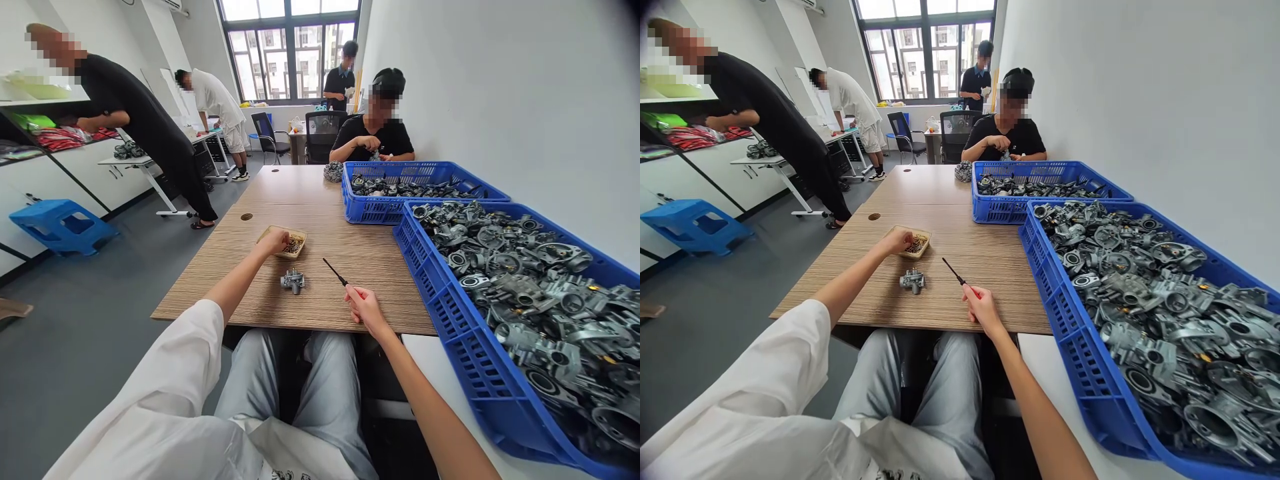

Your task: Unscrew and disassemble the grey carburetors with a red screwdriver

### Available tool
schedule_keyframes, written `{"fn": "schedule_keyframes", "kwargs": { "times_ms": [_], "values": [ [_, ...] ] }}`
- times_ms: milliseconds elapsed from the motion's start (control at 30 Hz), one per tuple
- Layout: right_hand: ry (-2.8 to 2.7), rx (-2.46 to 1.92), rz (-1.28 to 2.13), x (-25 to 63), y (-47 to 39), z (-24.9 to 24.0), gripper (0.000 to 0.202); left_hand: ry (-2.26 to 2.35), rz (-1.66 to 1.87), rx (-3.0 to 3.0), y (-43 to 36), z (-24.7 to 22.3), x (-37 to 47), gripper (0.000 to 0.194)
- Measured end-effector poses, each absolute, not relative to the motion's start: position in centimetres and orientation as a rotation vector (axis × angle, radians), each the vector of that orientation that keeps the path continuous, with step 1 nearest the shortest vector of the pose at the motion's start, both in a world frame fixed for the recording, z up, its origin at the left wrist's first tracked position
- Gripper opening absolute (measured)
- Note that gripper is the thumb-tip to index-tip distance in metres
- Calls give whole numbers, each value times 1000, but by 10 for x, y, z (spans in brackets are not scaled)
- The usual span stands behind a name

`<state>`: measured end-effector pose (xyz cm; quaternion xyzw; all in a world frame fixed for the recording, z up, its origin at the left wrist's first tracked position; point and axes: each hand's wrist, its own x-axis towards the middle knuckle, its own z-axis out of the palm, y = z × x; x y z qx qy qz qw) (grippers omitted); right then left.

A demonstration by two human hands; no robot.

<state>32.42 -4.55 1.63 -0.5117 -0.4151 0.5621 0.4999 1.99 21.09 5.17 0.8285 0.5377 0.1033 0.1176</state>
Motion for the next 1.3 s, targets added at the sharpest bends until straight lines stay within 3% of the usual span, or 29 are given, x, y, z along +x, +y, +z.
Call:
{"fn": "schedule_keyframes", "kwargs": {
  "times_ms": [267, 833, 1167, 1300],
  "values": [
    [-993, -1235, 1366, 324, -45, 15, 55, 1603, 278, 2441, 212, 54, 14, 31],
    [-987, -1227, 1368, 326, -43, 10, 56, 1652, 261, 2490, 203, 63, 33, 28],
    [-998, -1215, 1368, 326, -44, 10, 53, 1685, 228, 2465, 195, 65, 38, 13],
    [-1003, -1217, 1370, 326, -43, 8, 53, 1666, 246, 2477, 189, 73, 38, 18]
  ]
}}
